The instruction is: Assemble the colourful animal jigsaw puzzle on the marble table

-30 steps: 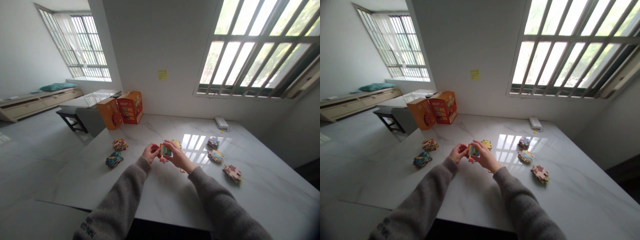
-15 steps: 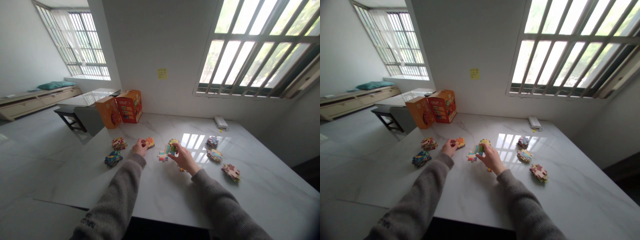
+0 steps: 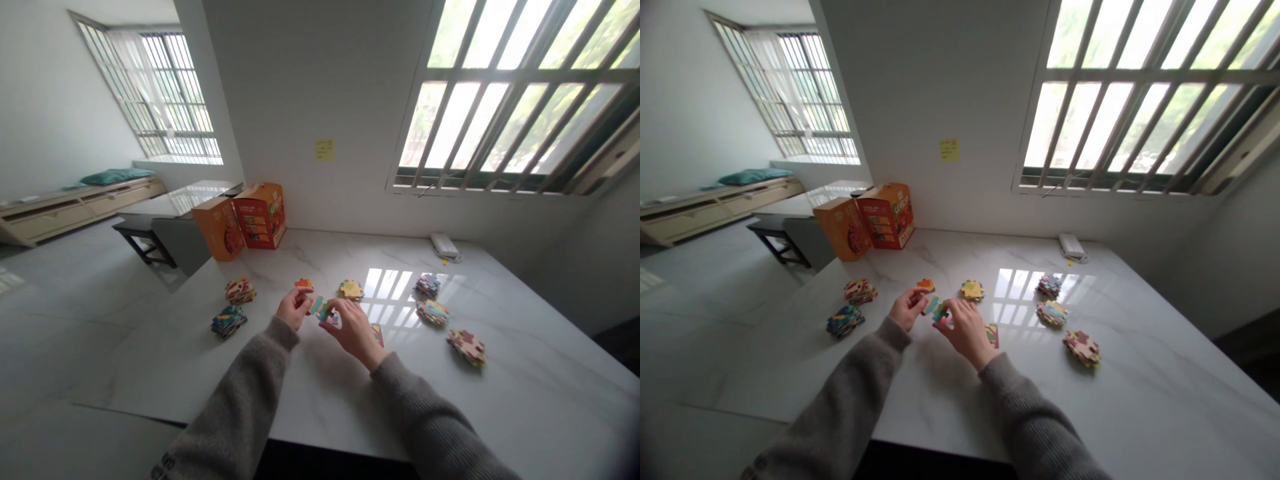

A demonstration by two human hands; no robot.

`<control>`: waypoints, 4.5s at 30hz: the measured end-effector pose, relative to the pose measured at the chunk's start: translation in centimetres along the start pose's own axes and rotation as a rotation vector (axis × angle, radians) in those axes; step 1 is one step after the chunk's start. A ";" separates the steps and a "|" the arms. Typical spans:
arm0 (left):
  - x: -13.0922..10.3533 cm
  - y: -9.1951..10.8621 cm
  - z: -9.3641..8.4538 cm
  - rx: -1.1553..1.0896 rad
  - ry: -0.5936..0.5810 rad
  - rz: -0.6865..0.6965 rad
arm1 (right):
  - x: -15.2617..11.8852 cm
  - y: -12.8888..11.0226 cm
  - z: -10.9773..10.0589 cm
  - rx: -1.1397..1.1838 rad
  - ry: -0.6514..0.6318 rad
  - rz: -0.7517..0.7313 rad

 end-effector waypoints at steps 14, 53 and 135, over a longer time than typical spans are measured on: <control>1.8 -1.0 -3.8 0.693 -0.014 0.169 | -1.5 1.3 2.8 -0.046 -0.250 -0.121; -1.9 2.6 2.2 0.648 -0.335 0.456 | 0.2 3.8 2.5 0.367 -0.209 0.094; -0.8 -0.9 -5.8 1.110 -0.013 -0.165 | -0.7 1.3 3.0 -0.072 -0.321 -0.125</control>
Point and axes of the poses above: each hand's wrist, its own x-axis towards the middle knuckle, its own z-axis out of the palm, y = z × x, the point moved 9 cm from there along x, towards the middle knuckle, and after that the axes turned 4 degrees about -x, right-handed, at the moved point
